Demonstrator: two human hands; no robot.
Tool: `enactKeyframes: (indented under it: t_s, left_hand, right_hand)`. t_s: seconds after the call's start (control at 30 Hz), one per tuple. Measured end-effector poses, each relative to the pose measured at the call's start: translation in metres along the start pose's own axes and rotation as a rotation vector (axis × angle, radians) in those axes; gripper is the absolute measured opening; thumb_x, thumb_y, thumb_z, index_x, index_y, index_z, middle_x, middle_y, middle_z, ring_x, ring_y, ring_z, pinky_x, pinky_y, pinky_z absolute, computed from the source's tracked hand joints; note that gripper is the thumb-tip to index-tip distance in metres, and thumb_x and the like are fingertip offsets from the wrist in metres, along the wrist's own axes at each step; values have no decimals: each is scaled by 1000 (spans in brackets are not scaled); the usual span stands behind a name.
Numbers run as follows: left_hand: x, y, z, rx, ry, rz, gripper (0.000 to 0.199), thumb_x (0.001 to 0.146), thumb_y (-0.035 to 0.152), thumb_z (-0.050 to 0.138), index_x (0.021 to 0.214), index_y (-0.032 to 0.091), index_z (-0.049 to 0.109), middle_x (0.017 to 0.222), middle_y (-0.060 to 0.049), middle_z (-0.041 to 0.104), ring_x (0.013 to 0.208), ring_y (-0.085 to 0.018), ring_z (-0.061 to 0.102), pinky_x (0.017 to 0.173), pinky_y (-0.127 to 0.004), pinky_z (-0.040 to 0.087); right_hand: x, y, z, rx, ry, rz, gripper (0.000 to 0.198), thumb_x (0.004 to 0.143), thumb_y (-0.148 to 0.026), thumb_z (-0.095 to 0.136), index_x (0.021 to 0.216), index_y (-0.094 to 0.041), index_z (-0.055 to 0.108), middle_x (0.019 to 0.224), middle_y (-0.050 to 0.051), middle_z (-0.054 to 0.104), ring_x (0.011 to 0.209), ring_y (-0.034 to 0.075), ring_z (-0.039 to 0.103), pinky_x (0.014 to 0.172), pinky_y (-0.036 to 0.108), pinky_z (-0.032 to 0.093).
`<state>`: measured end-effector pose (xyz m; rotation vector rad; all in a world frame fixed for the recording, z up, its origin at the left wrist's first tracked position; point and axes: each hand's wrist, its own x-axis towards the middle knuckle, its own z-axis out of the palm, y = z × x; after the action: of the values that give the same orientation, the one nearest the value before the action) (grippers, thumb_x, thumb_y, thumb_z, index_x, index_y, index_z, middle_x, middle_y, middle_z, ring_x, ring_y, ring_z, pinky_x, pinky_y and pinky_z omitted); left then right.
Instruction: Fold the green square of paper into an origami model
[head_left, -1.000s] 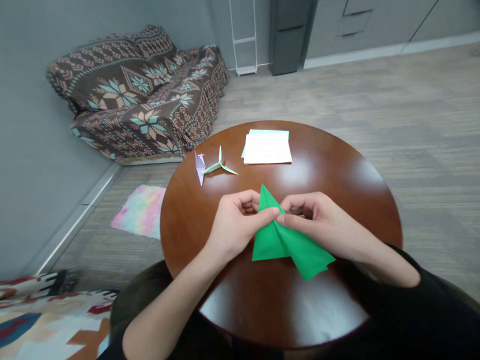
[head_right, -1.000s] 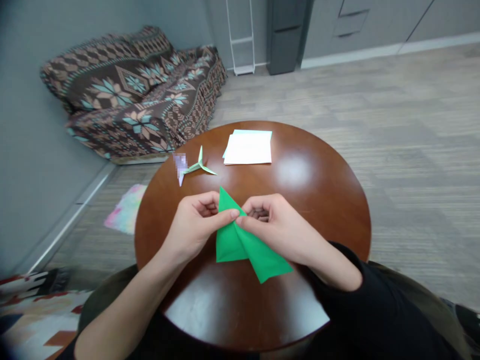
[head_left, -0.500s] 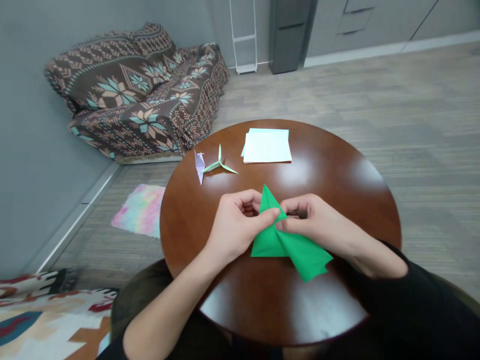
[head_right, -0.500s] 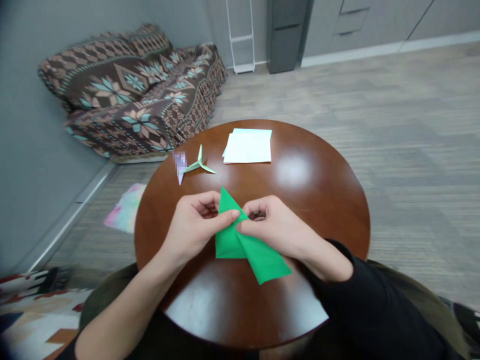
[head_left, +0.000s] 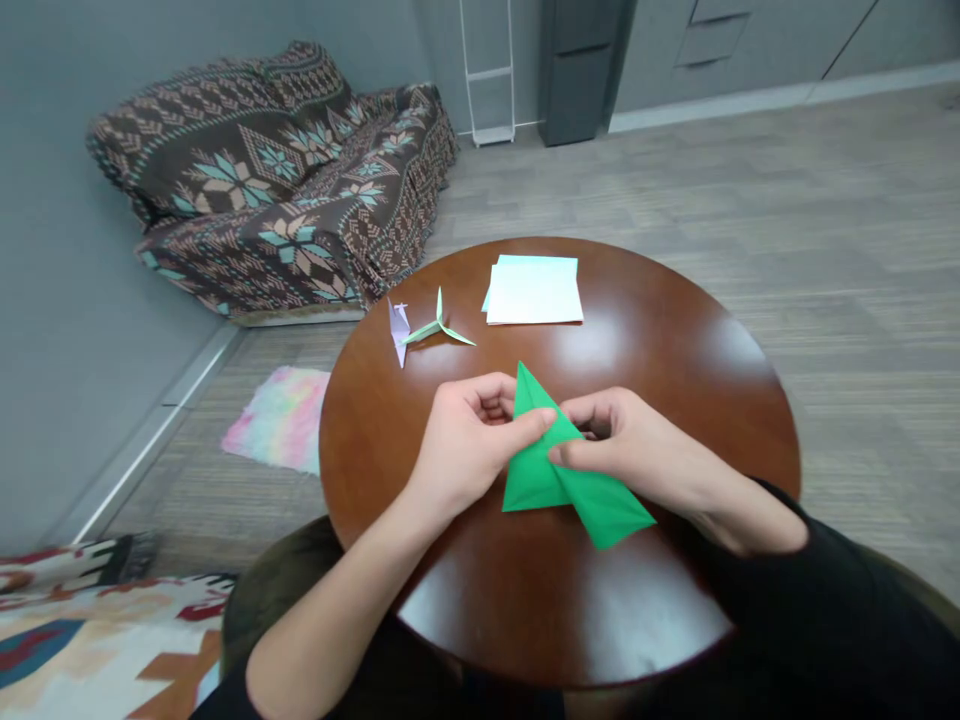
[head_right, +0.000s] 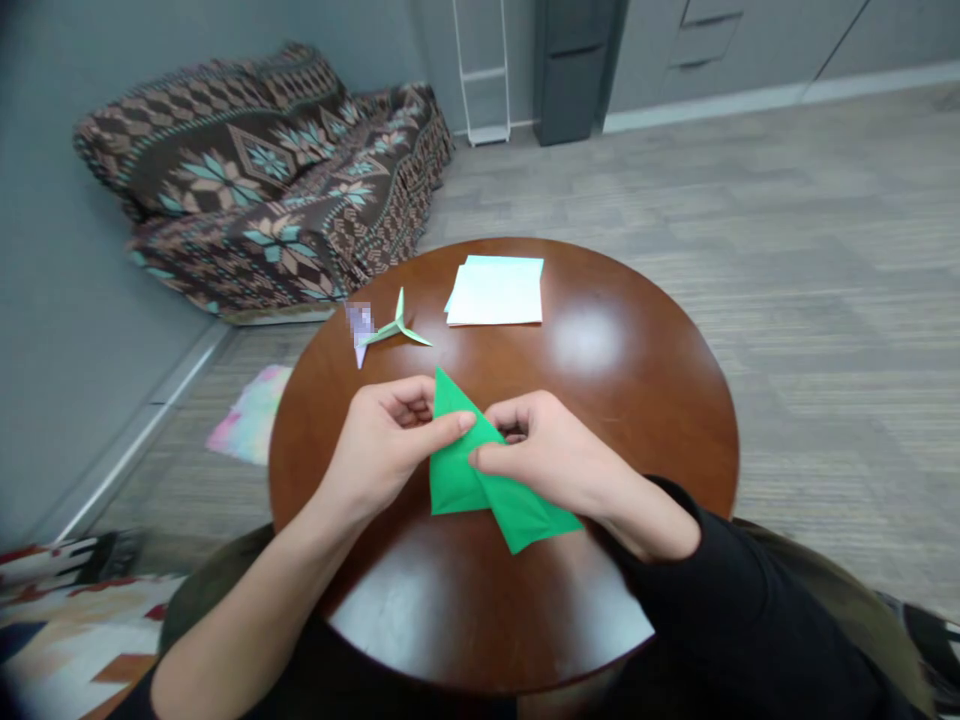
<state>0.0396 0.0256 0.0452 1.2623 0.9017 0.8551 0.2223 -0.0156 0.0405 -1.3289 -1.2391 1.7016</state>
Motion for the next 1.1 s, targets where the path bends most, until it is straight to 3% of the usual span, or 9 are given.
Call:
enactKeyframes:
  t_s: [0.17, 0.43, 0.67, 0.83, 1.1]
  left_hand:
    - [0, -7, 1, -92, -54, -72, 20, 68, 22, 89, 81, 15, 76, 77, -2, 75, 68, -15, 65, 66, -25, 53]
    - [1, -11, 1, -314, -72, -193, 20, 69, 23, 88, 84, 13, 79, 78, -5, 77, 69, -15, 67, 72, -27, 54]
    - [0, -13, 0, -336, -155, -230, 20, 71, 20, 85, 90, 14, 82, 83, -5, 79, 75, -17, 69, 80, -29, 54]
    - [0, -13, 0, -338, -149, -241, 17, 71, 20, 85, 87, 14, 80, 80, -4, 77, 74, -16, 68, 76, -28, 53]
    - [5, -6, 0, -344, -36, -266, 16, 70, 20, 83, 72, 14, 69, 68, -1, 69, 60, -11, 60, 63, -25, 50]
  right_hand:
    - [2, 3, 0, 115, 62, -8, 11, 68, -25, 78, 69, -18, 70, 62, -2, 62, 57, 14, 55, 57, 26, 43]
    - [4, 6, 1, 213, 182, -48, 21, 65, -27, 87, 70, -15, 70, 64, -2, 64, 57, 10, 52, 54, 21, 39]
    - [4, 5, 4, 240, 239, -112, 23, 64, -26, 89, 70, -15, 70, 64, -2, 66, 57, 9, 52, 53, 20, 39]
    - [2, 3, 4, 183, 220, -146, 19, 67, -25, 88, 70, -15, 72, 65, -2, 68, 58, 10, 54, 53, 21, 40]
    - [-2, -3, 5, 119, 165, -77, 23, 66, -27, 89, 69, -14, 70, 61, -3, 63, 56, 9, 50, 52, 21, 37]
